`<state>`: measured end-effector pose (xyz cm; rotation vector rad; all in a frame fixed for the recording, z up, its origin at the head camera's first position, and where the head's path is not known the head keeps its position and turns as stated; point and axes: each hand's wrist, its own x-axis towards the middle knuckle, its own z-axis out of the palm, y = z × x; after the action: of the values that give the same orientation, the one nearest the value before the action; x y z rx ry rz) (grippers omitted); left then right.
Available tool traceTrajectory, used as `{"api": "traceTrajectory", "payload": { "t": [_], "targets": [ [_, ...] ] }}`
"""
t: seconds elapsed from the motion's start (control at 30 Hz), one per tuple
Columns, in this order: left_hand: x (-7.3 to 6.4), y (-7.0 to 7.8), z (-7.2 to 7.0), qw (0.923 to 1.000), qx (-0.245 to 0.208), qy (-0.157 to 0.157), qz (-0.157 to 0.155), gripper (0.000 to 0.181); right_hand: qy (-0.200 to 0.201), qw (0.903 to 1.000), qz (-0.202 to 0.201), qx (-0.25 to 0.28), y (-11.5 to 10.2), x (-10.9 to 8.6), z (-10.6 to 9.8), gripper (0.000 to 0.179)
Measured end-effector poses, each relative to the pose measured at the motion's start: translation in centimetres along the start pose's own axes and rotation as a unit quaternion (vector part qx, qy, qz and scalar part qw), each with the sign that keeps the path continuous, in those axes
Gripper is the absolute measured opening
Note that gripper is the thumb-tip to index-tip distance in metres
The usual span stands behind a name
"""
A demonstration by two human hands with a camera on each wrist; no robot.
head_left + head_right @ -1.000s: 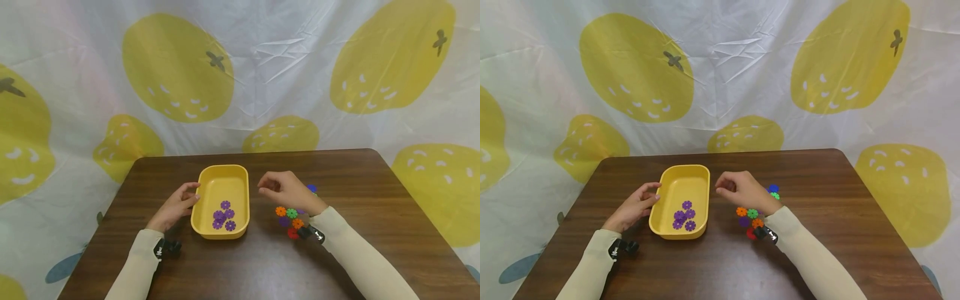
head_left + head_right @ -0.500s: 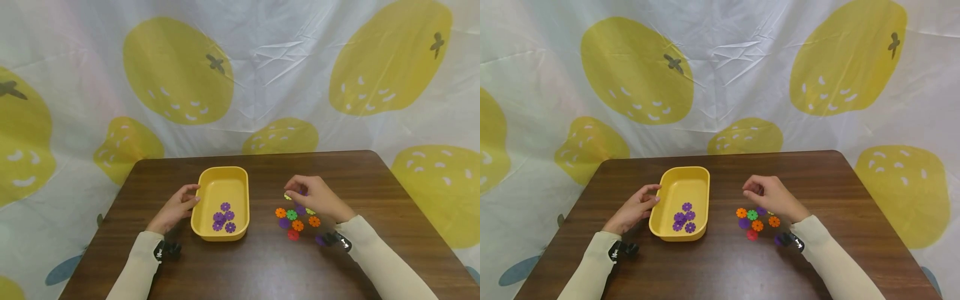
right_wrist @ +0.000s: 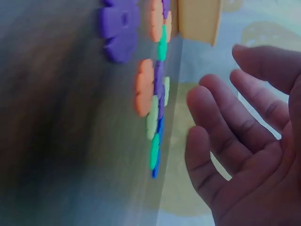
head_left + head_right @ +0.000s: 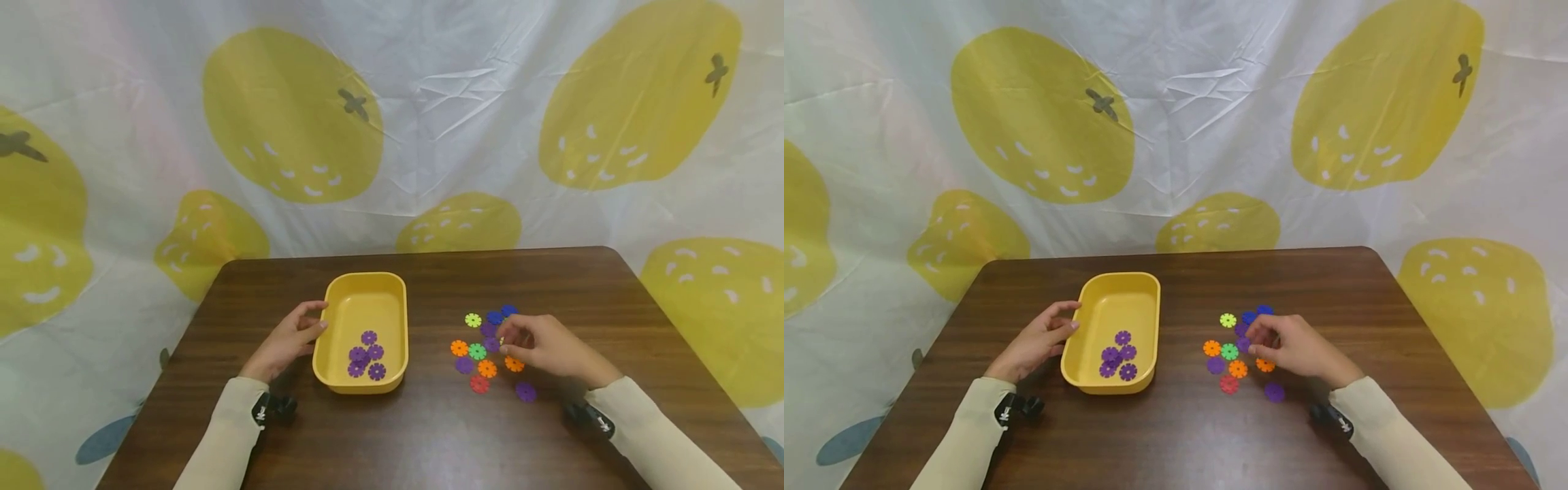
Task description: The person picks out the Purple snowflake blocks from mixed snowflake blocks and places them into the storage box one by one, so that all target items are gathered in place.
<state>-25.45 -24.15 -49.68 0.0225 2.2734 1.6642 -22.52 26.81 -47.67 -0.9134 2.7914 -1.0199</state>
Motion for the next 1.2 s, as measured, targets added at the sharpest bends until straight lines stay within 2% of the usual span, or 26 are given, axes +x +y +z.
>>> {"api": "traceTrajectory", "payload": {
  "t": [0.27,0.47,0.57,0.9,1.2],
  "targets": [
    [0.0,0.0,0.0,1.0,-0.001,0.001,0.0,0.051,-0.081,0.9964,0.006,0.023,0.7,-2.6,-0.6,0.033],
    [0.0,-0.2,0.0,1.0,-0.003,0.003,-0.004,0.052,-0.128,0.9905,0.031,0.039,0.7,-3.6,-0.6,0.039],
    [0.1,-0.2,0.0,1.0,-0.005,0.004,-0.004,0.051,-0.143,0.9887,0.024,0.038,0.8,-3.7,-0.5,0.038],
    [0.0,-0.1,0.2,1.0,0.0,0.005,-0.006,0.049,-0.145,0.9892,0.011,0.012,0.6,-3.3,0.1,0.022],
    [0.0,-0.1,0.1,1.0,-0.002,0.005,-0.002,0.05,-0.133,0.9909,0.019,-0.002,0.6,-3.0,0.3,0.023]
  ]
}}
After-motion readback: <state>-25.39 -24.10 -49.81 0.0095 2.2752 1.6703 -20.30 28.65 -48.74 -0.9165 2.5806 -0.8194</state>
